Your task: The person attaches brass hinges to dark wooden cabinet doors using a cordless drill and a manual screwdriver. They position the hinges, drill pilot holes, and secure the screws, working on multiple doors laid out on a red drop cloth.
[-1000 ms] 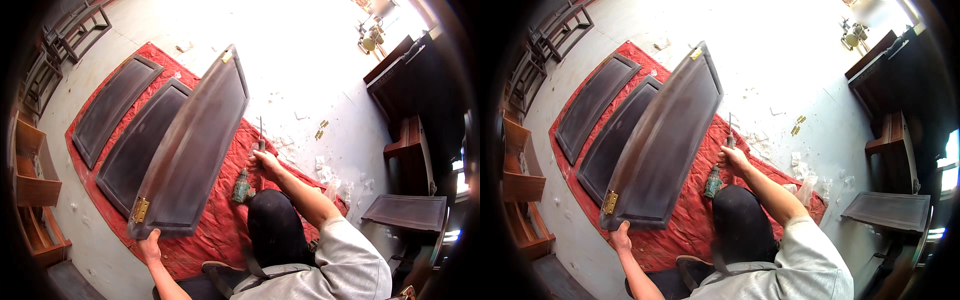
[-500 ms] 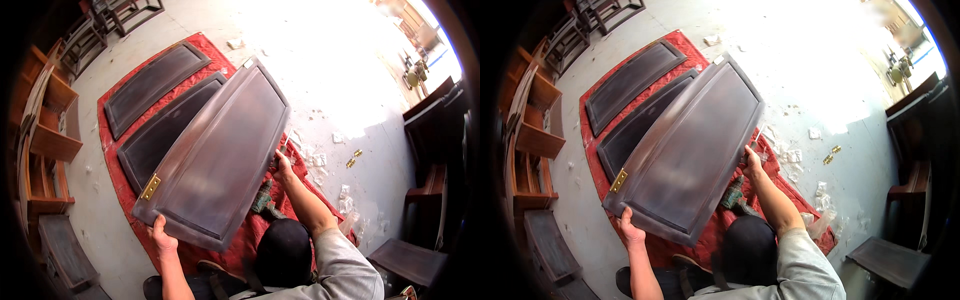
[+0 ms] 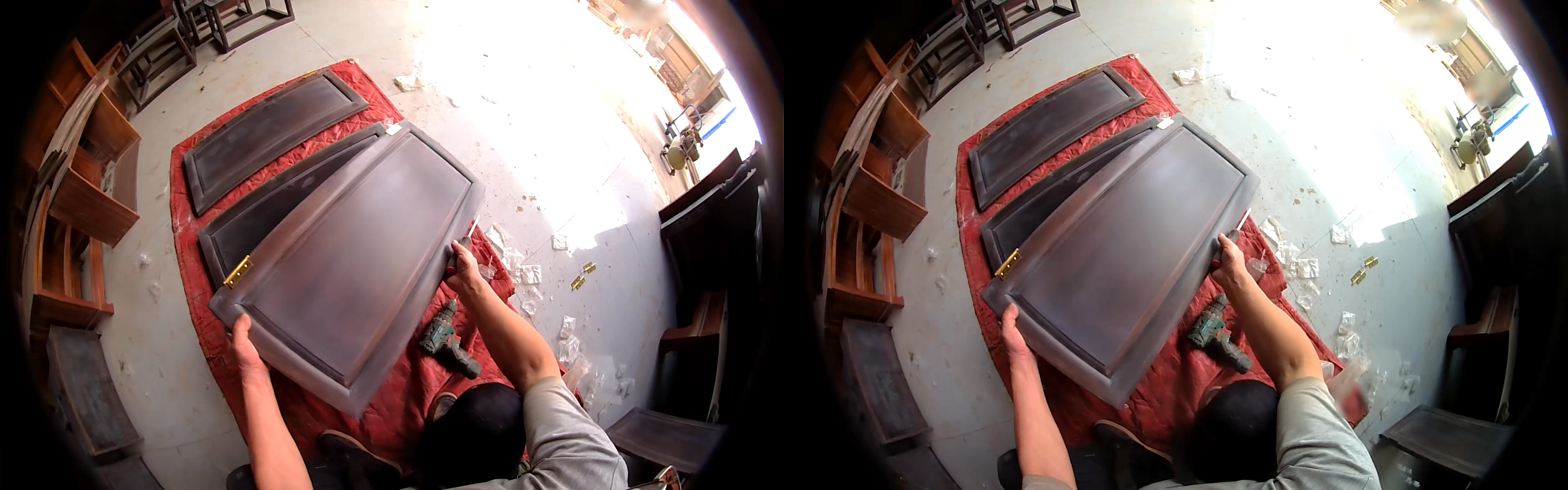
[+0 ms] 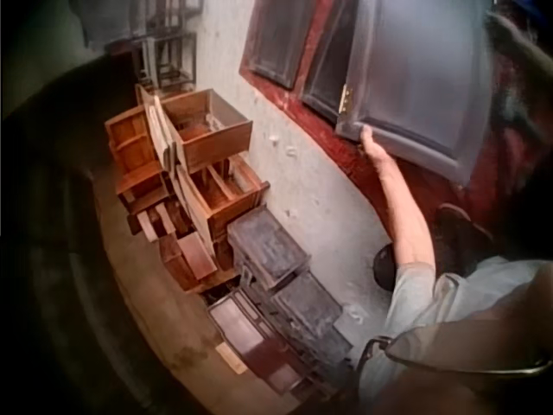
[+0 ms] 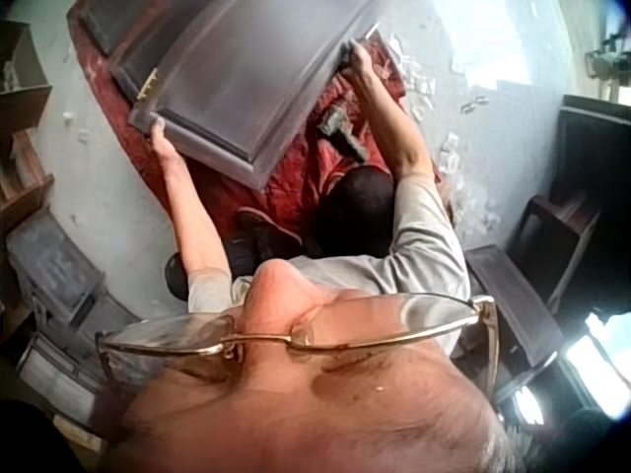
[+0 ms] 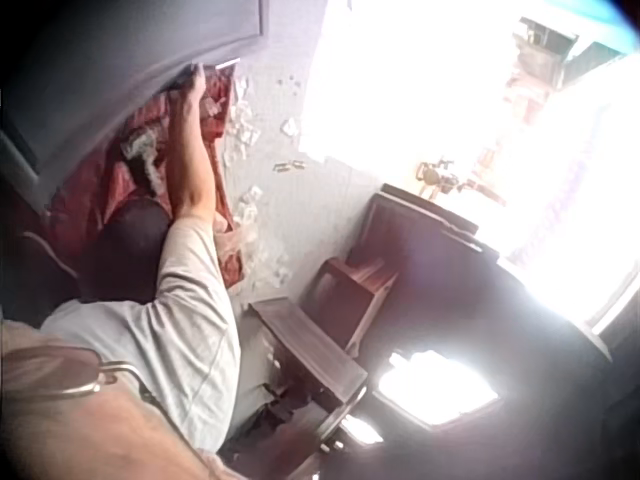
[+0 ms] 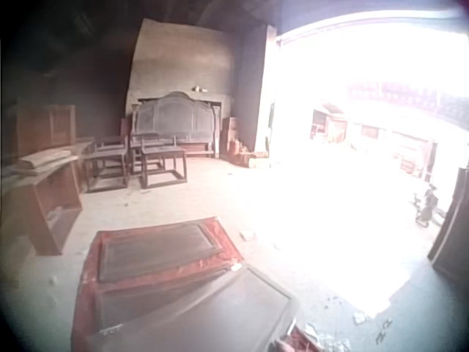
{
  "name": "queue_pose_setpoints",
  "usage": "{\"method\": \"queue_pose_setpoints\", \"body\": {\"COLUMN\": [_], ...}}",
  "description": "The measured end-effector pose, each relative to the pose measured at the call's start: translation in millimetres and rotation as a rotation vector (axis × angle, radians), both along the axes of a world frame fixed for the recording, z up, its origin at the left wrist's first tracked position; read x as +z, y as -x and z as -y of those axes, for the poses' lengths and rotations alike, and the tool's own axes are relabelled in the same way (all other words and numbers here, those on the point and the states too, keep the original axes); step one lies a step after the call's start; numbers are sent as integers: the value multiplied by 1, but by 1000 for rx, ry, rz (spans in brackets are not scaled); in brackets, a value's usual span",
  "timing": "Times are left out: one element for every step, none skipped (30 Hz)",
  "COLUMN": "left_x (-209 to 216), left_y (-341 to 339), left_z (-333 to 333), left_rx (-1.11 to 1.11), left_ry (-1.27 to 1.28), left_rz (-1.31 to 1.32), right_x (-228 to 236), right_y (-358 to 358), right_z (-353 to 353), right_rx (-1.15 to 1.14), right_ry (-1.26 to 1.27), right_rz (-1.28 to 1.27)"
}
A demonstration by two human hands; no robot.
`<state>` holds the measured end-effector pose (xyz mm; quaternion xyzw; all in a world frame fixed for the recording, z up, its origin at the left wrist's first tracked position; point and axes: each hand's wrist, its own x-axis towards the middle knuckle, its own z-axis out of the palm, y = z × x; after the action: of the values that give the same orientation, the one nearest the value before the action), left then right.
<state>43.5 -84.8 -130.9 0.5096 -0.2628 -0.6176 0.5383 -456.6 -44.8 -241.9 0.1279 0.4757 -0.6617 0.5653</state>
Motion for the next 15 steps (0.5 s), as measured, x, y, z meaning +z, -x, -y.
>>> {"method": "queue_pose_setpoints", "body": {"left_x": [-10, -14, -18, -22, -21, -22, -23, -24, -25, -27, -29, -31, -34, -37, -44], "left_y": [-12, -17, -22, -24, -40, -40, -39, -38, -44, -49, -54, -60, -71, -81, -83], "left_z": [9, 19, 28, 37, 42, 51, 61, 71, 76, 82, 87, 92, 96, 99, 111], "left_rx": [-7, -19, -34, -50, -47, -55, -62, -68, -70, -71, -70, -75, -71, -64, -64], "left_ry": [-4, -7, -21, -38, -55, -64, -72, -81, -80, -79, -79, -73, -72, -71, -68], "left_rz": [-25, -56, -74, -94, -90, -99, -110, -121, -98, -77, -56, -66, -66, -65, -33], "right_x": [0, 3, 5, 9, 18, 17, 17, 17, 16, 17, 17, 16, 14, 13, 0], "right_y": [-5, -7, -10, -13, -33, -32, -31, -29, -38, -46, -53, -63, -78, -91, -81], "right_z": [9, 17, 27, 37, 48, 54, 61, 68, 72, 76, 81, 86, 89, 90, 95], "right_rx": [12, 16, 21, 24, 55, 52, 50, 49, 59, 56, 55, 61, 80, 72, 86], "right_ry": [11, -46, -103, -164, -174, -185, -197, -208, -211, -231, -252, -273, -272, -318, -299], "right_rz": [-20, -62, -105, -148, -143, -158, -173, -189, -185, -185, -186, -186, -173, -199, -197]}}
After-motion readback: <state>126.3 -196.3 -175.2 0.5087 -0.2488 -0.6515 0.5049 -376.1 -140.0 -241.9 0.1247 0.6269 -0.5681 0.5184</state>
